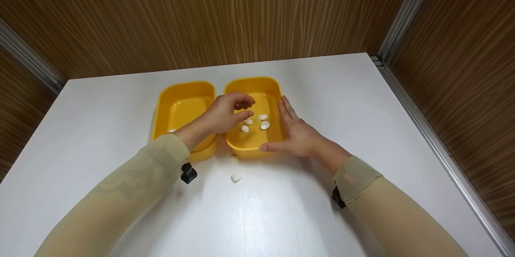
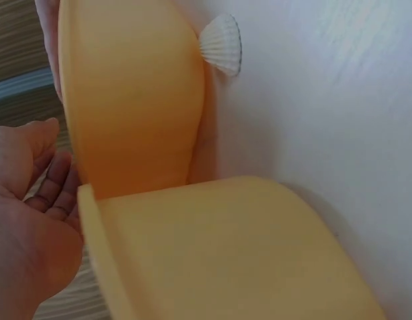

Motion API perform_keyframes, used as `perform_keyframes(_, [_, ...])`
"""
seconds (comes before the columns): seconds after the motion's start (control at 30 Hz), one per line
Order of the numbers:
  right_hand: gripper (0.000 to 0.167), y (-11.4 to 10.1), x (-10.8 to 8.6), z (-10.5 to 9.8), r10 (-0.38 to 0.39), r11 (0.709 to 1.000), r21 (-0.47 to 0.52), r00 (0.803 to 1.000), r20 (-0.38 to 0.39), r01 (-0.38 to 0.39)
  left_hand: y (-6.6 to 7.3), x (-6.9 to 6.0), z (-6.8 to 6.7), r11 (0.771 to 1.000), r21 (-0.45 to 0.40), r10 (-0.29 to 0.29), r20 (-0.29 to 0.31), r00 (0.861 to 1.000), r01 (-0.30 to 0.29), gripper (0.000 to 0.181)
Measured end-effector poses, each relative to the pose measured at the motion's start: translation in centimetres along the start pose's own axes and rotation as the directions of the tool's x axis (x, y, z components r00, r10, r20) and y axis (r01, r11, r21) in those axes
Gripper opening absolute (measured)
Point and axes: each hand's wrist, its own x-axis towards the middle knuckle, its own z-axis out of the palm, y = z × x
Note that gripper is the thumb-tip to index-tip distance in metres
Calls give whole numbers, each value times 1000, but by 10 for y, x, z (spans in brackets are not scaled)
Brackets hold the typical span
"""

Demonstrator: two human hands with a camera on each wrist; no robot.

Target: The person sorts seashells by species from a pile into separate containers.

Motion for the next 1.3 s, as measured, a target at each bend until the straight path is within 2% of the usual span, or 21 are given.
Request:
perform_keyframes(0.13, [134,-2,0,-1,21,1000,-2,1000,3,-21,12,-8,-6,1000,-13,-12,-5,1000,12,34])
perform_keyframes(0.27, [133,-1,1,-3,32,999,-1,999,6,-32,26,-19,-14,999,-40,14,-1,1000,-14,36])
perform_keyframes(0.43, [133,2,1,-3,18,1000,-1,1000,7,-18,39,-38,-24,991,-76,106,-3,994,-106,35])
perform_keyframes(0.6, [133,3,0,-4,-1,1000,-1,1000,11,1,45,-59,-30,978,-110,181,5,983,-180,32])
perform_keyframes(0.8, [133,0,0,-5,11,1000,-2,1000,16,-11,42,-87,-28,970,-145,202,14,979,-198,31])
perform_keyframes(1.0, [133,0,0,-5,34,999,-1,999,19,-34,32,-113,-18,967,-161,207,42,977,-198,29])
perform_keyframes(1.13, [134,0,0,-4,38,999,3,999,20,-38,23,-126,-9,963,-178,215,72,974,-200,29])
perform_keyframes(1.3, [135,0,0,-5,46,999,11,999,15,-47,11,-139,1,971,-180,180,109,978,-159,30])
